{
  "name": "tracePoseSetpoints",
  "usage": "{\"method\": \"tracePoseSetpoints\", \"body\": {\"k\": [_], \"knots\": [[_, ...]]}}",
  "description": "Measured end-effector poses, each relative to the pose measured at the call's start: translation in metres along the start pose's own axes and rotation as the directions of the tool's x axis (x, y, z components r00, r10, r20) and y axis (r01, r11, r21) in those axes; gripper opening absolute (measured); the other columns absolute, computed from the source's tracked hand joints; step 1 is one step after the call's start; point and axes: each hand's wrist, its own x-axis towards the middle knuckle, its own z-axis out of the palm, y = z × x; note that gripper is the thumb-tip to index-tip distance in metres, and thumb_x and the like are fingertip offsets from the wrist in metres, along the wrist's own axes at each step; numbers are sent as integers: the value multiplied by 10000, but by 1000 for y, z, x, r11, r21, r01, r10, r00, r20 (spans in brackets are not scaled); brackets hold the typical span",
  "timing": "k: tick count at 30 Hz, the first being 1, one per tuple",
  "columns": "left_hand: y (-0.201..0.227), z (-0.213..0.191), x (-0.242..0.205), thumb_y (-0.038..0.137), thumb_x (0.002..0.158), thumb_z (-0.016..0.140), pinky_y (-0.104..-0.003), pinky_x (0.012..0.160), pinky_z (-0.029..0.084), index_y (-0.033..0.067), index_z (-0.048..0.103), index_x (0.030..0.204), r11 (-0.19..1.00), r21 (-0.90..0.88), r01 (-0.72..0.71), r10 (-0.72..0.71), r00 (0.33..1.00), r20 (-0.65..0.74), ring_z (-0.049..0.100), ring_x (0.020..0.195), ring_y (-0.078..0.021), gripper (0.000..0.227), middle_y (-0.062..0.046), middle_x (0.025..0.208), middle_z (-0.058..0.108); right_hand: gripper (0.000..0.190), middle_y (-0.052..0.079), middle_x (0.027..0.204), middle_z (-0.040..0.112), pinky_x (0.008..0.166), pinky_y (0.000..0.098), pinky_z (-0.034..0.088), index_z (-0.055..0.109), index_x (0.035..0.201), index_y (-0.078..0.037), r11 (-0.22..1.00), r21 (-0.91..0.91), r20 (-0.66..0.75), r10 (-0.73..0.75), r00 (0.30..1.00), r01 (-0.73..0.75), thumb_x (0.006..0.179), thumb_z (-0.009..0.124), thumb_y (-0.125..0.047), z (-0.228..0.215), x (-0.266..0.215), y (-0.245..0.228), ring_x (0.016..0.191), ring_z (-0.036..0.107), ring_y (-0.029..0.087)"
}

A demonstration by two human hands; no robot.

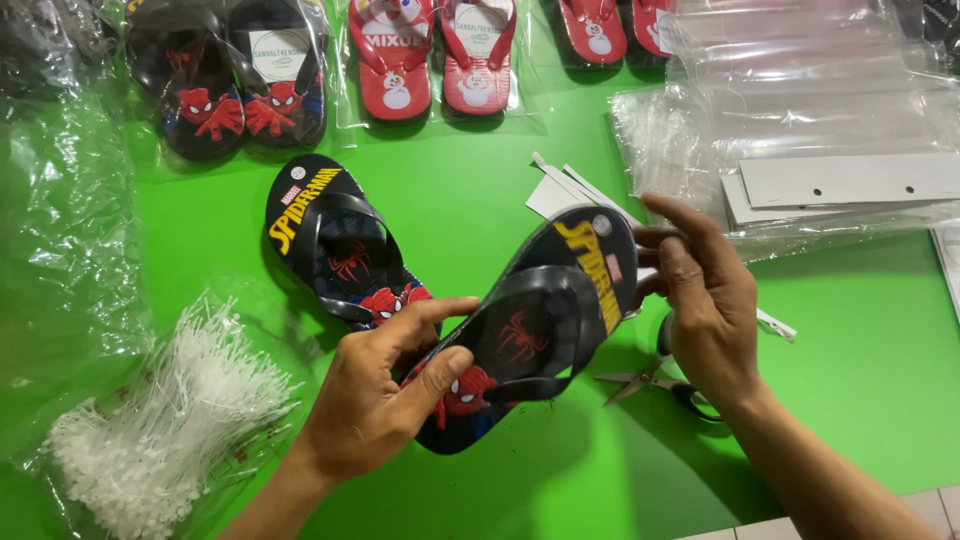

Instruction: The person picks up a black Spider-Man flip-flop and uses scissors to trim excess material from the sole. They carefully cut around the edges and remove small pieces of rubber, then inspect the trimmed area.

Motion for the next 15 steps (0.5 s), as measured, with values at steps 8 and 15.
{"method": "tracePoseSetpoints", "body": {"k": [8,15], "knots": [[5,9,-2,225,992,520,-289,492,409,111,600,1396,998,69,7,6,982,-190,456,505,-86,427,41,691,530,567,195,1511,524,1178,479,319,552,1431,-52,316,-606,446,-625,640,730,1072,388,-459,25,-17,0,1419,460,341],[3,12,-6,187,1030,492,-288,577,454,101,526,1404,988,132,-83,127,917,-377,510,550,-114,385,25,686,522,826,159,1721,202,1211,587,-160,293,1652,-58,46,-691,670,-334,663,721,1067,198,-633,77,-8,-9,1599,97,269]]}}
